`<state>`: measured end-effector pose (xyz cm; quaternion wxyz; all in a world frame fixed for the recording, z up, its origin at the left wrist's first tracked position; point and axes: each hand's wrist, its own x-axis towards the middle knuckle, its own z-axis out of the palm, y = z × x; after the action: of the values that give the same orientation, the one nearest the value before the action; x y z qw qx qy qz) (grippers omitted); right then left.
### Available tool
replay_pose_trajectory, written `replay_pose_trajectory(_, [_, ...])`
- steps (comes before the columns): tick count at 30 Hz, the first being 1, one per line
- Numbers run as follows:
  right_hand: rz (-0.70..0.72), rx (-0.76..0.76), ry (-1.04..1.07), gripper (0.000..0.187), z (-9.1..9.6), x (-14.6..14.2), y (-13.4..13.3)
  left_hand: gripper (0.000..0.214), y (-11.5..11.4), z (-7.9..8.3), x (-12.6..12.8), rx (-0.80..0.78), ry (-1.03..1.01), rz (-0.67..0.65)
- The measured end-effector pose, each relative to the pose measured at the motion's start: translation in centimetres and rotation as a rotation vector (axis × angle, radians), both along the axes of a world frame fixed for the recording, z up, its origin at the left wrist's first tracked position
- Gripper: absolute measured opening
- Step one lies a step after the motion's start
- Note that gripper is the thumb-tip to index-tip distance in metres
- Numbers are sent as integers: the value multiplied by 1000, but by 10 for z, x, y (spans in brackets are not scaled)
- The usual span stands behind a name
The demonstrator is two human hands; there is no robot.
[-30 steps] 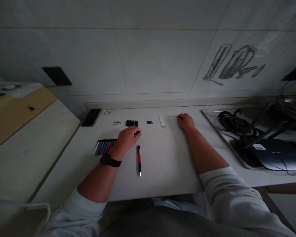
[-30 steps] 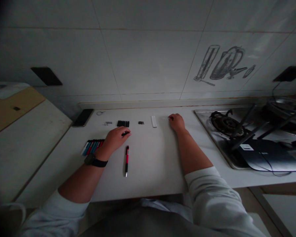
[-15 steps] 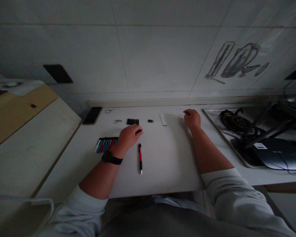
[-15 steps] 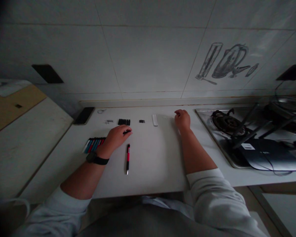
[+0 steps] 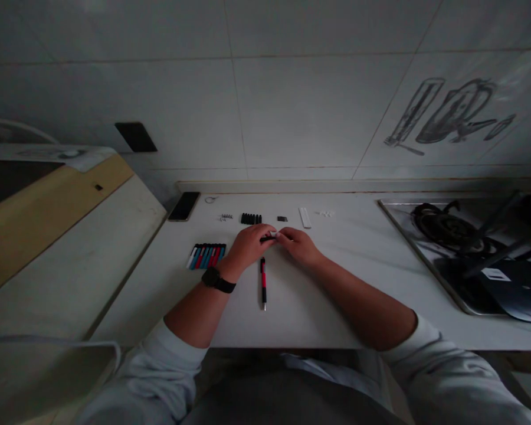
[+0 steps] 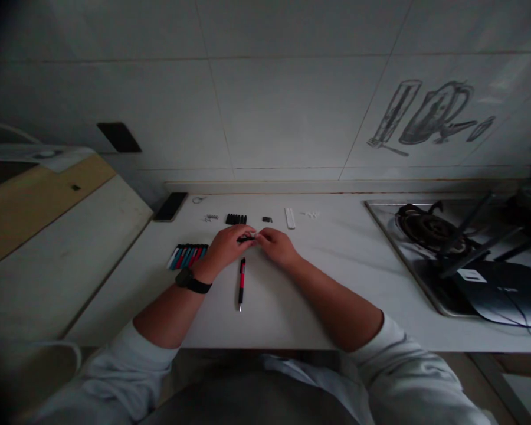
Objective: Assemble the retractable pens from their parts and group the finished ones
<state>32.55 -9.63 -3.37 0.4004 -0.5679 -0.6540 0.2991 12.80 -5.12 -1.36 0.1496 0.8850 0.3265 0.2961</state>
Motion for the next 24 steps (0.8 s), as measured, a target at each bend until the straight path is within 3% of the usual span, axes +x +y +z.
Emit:
replay_pose_trajectory(4, [94, -47, -15, 43, -4, -5, -2, 25, -1, -2, 1, 15, 22, -45])
replay_pose_trajectory(7, [48, -31, 30, 45, -2, 3, 0, 34, -1, -2, 0, -17, 3, 4])
replay_pose_trajectory(11, [-1, -107, 162, 51, -2, 13, 4, 17, 0, 2, -4, -28, -11, 47])
replay_pose_trajectory(14, [-3, -146, 214, 55, -4, 16, 6, 18, -1, 6, -5, -22, 27, 46])
replay_pose_trajectory(24, [9, -88, 133, 53, -2, 7, -1, 31, -1, 2, -1, -40, 23, 101])
